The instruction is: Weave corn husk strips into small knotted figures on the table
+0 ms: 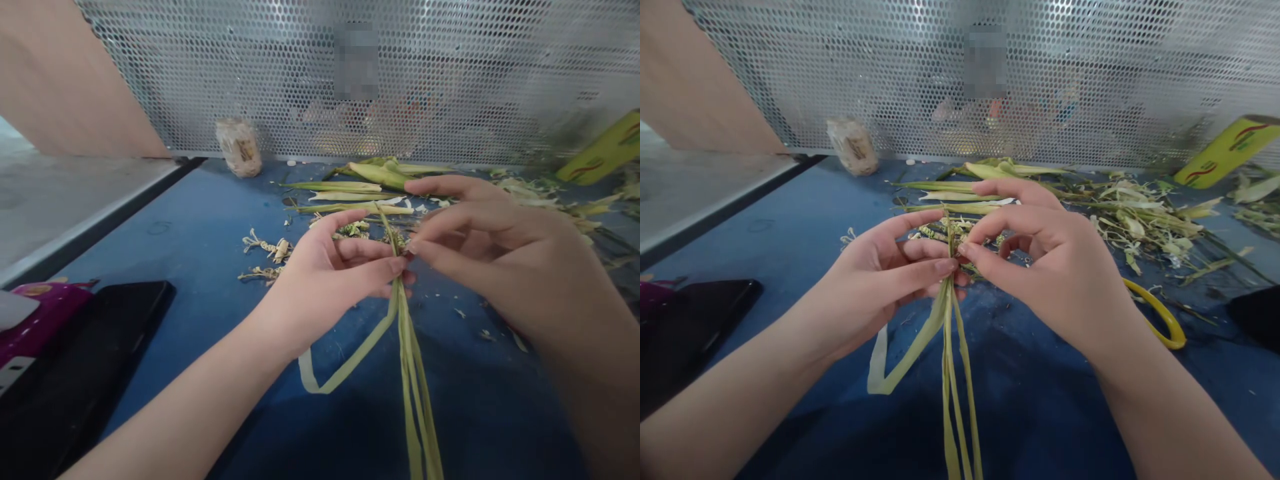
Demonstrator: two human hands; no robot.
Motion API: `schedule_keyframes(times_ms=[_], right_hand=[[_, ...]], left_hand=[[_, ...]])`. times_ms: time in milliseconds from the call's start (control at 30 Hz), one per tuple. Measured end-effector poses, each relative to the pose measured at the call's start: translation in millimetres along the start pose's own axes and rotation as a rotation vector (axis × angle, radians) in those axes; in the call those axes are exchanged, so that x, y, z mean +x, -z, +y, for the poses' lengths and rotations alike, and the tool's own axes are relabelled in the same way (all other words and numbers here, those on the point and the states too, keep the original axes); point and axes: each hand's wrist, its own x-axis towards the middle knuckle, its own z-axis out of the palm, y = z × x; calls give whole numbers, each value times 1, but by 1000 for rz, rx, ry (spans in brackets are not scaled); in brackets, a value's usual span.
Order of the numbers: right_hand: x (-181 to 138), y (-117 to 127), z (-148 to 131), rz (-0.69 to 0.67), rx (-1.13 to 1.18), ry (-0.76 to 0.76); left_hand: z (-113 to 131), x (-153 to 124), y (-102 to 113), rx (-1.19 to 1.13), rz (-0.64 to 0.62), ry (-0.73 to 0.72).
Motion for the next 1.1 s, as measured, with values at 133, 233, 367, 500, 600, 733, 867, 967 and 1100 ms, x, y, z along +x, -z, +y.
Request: schedule_keyframes(times_ms=[133,233,367,500,600,733,867,967,1100], right_hand=[[-1,0,-3,43,-57,26],[-3,-1,-4,105,-140,78],[-4,-2,-5,184,-255,131],[-5,-3,-4,190,-335,196],[-7,-3,-1,215,-381,302],[-7,-2,3,219,-413,403],[-6,-1,3,235,-451,427],[-6,-1,2,271,-508,484],[-8,0,4,282,-519,500]], left_hand=[[1,-1,1,5,20,7],[2,-1,0,14,55,27],[4,0,-3,4,82,29],[5,-1,-2,15,74,33],[5,-1,-1,21,47,31],[4,-1,0,6,44,23],[4,-2,0,10,36,27],[3,-2,1,17,24,9],[2,-2,1,24,13,-42]])
